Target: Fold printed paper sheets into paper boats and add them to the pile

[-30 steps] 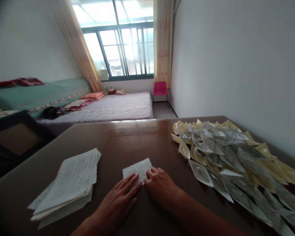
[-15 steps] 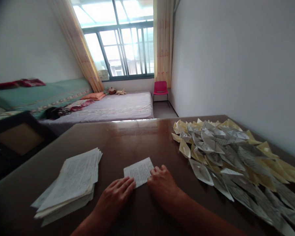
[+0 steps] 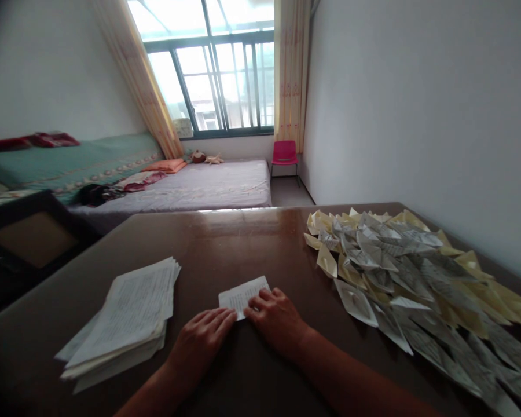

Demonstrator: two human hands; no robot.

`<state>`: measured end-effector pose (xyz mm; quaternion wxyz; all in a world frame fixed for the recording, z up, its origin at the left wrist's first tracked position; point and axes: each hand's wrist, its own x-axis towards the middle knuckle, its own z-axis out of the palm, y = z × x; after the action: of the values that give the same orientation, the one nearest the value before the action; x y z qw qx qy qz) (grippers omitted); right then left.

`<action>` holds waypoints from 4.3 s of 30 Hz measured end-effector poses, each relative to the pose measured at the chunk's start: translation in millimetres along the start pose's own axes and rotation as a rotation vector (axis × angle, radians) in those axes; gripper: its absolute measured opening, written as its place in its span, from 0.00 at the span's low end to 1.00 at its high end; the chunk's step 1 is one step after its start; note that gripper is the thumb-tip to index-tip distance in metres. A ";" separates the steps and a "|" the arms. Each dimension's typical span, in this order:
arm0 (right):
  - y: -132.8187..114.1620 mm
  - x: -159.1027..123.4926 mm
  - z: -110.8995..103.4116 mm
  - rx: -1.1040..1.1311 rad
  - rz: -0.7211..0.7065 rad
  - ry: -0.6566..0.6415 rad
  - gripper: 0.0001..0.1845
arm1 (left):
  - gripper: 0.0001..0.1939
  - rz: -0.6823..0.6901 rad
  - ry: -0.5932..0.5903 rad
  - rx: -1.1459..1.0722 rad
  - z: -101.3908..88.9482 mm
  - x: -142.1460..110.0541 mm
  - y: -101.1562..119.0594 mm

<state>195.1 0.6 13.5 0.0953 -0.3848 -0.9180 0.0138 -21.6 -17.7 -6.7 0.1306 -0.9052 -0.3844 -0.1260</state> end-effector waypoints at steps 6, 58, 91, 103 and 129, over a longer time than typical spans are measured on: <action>22.8 -5.0 -1.7 -0.002 0.050 0.002 0.13 | 0.17 0.004 -0.020 -0.009 -6.5 -0.5 -1.1; 37.0 -10.5 0.4 0.694 -0.115 -0.015 0.08 | 0.08 0.018 0.096 -0.378 -13.0 0.7 -8.2; 34.5 14.2 -5.5 0.596 0.283 -0.097 0.08 | 0.13 0.034 -0.103 -0.370 -24.6 -12.5 -24.2; 27.0 23.0 14.3 0.296 0.396 0.074 0.14 | 0.15 -0.007 -0.170 -0.404 -27.4 -13.6 -26.4; 20.6 20.0 16.0 0.324 0.409 0.094 0.20 | 0.34 0.062 -0.192 -0.273 -5.2 -10.3 -0.9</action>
<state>193.0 30.0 -1.0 0.1937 -0.5421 -0.8016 0.1616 -29.8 -25.6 -5.1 -0.0270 -0.9339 -0.3461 -0.0858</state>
